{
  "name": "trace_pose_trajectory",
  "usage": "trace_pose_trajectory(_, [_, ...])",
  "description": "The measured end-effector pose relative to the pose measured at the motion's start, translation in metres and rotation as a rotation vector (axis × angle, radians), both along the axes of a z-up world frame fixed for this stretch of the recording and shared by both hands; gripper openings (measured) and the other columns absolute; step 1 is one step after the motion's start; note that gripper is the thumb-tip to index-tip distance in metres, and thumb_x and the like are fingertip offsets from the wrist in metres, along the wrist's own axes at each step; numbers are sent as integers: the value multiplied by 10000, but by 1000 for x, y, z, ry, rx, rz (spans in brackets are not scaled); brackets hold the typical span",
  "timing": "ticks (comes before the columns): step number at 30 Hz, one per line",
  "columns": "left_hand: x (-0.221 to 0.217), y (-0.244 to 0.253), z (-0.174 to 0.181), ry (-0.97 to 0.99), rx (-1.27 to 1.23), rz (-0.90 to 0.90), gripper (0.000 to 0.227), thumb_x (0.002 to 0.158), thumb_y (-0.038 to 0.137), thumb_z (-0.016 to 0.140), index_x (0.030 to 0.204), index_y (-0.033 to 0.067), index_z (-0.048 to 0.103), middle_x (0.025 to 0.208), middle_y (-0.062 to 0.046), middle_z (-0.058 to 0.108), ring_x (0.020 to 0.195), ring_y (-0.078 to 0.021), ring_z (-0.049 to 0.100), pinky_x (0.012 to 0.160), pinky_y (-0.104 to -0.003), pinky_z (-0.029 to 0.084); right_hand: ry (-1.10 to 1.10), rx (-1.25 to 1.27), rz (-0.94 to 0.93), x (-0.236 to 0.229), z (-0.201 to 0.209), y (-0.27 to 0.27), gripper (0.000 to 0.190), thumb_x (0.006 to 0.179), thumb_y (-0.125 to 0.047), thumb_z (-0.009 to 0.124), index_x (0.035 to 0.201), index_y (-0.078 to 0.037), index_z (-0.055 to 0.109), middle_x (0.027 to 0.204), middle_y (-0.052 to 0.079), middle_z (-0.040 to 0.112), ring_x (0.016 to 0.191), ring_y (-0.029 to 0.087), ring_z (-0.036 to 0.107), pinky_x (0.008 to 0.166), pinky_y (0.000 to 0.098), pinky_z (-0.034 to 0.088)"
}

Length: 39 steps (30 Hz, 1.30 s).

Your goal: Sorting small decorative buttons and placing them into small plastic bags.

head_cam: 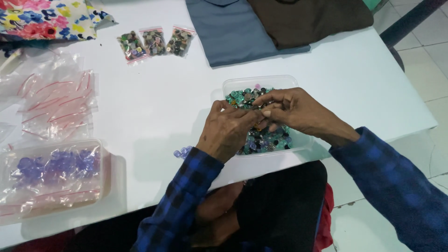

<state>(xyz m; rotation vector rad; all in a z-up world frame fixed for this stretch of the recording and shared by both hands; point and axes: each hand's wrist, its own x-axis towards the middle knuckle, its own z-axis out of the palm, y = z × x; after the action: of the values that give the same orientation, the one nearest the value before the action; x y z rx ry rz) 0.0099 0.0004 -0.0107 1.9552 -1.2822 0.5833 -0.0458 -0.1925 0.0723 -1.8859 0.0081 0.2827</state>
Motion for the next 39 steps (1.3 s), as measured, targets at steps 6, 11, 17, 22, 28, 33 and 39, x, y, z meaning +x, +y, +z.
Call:
trace_pose_trajectory(6, [4,-1,-16,-46,-65,139,100,938,160,696,1034,148,668,899,-56,742,827,-264,739,848,-386,510,-275,-496,124,-2,2,7,342,886,-72,688,1224,-88,739,978,187,791,889,321,777,727,448,637])
trace_pose_trajectory(11, [-6,-3,-6,-93,-238,212,131,1008,190,643,1070,101,715,935,-110,716,872,-298,734,793,-378,576,-338,-628,243,12,2,11,283,909,-25,638,1164,-43,760,917,215,779,768,343,769,654,400,634])
trace_pose_trajectory(17, [-11,1,1,-95,-274,256,238,1040,231,570,1153,99,733,1046,-112,729,934,-281,745,800,-352,609,-360,-854,469,10,-8,29,204,908,-55,636,1047,-35,784,895,192,771,677,289,729,661,397,623])
trace_pose_trajectory(22, [-15,0,9,-68,-257,244,225,1038,206,563,1151,107,731,1044,-119,728,929,-292,746,784,-379,615,-742,-957,603,14,-57,20,114,872,-38,655,869,-17,767,752,210,730,628,322,643,543,379,481])
trace_pose_trajectory(28, [-15,-2,5,-75,-231,282,270,1055,233,515,1136,72,716,985,-162,726,866,-317,744,729,-386,620,-558,-1196,627,7,-3,10,228,958,-16,575,1051,-52,779,959,118,728,773,210,663,677,327,598])
trace_pose_trajectory(33, [-14,2,19,30,-159,194,230,1058,170,500,1098,51,692,928,-172,735,791,-304,753,629,-372,618,-315,-1279,440,5,6,-15,373,856,-26,658,1194,-169,723,1169,95,700,909,285,745,675,420,633])
trace_pose_trajectory(39, [-7,12,22,-59,-95,115,174,1039,145,544,1079,75,698,971,-142,737,881,-328,748,703,-406,607,-466,-1247,380,-8,10,-13,299,893,-17,612,1139,-138,733,1128,124,694,841,280,746,591,396,634])
